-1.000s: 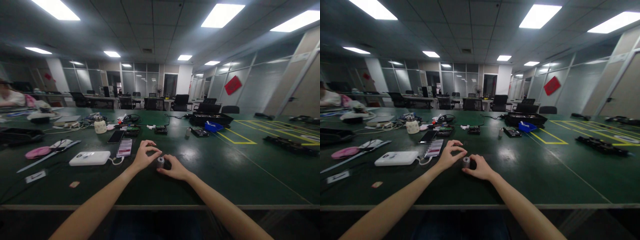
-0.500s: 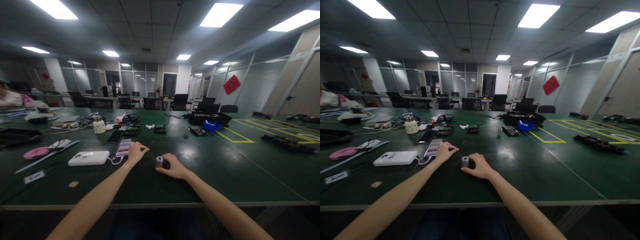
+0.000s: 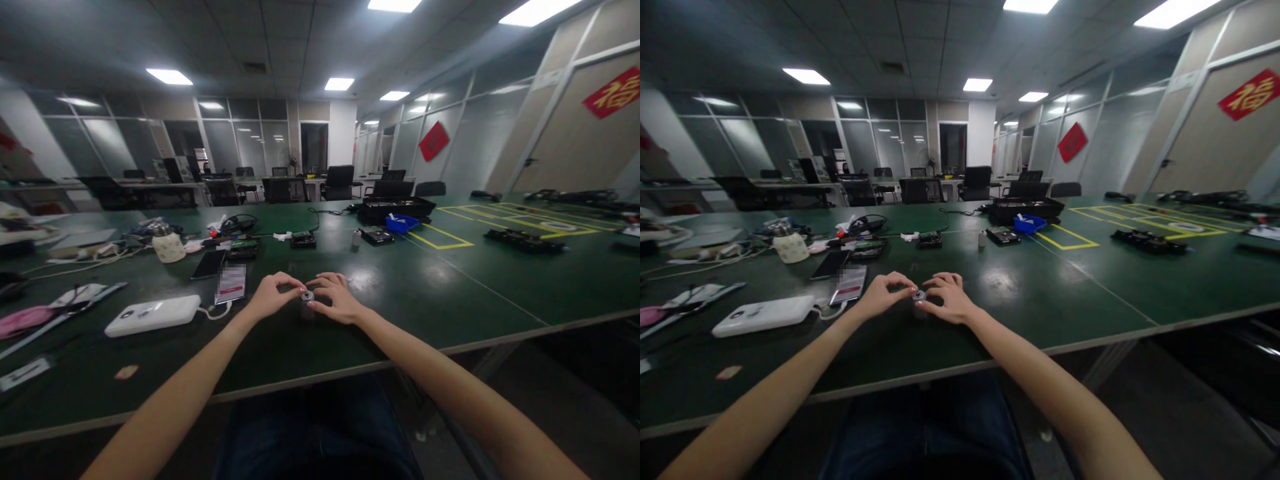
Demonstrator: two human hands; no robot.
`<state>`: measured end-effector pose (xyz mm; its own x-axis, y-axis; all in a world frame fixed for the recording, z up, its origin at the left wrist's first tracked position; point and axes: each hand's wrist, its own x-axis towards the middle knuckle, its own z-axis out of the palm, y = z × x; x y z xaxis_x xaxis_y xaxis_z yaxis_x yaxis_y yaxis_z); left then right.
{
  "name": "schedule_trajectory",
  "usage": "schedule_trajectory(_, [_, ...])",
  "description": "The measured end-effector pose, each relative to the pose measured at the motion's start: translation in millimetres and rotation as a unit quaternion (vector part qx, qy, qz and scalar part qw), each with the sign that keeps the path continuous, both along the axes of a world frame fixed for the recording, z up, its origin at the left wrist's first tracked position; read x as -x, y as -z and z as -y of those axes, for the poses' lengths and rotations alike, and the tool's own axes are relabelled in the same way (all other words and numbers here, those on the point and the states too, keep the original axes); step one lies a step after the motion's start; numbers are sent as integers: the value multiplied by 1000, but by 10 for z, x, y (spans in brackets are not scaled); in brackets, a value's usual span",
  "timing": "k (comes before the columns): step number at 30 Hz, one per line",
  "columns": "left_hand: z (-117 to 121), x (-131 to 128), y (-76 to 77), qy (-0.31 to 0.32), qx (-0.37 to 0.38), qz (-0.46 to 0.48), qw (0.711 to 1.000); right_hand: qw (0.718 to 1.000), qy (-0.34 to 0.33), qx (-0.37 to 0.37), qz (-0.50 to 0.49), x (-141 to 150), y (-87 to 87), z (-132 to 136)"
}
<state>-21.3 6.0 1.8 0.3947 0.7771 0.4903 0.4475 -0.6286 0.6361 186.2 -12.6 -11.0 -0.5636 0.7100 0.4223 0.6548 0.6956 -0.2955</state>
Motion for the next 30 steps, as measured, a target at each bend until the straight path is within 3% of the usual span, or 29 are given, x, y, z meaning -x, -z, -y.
schedule_trajectory(15, [99,-40,5,36,6,26,999,999,7,-41,-33,0,11,2])
schedule_trajectory(18, [42,-38,37,33,46,86,995,997,12,-52,-57,5,-11,30])
schedule_trajectory(22, [-47,-39,101,-20,76,156,985,994,14,-53,-90,49,-50,75])
schedule_trajectory(30, [-165,-80,267,-12,89,114,989,985,20,-24,-169,163,-65,88])
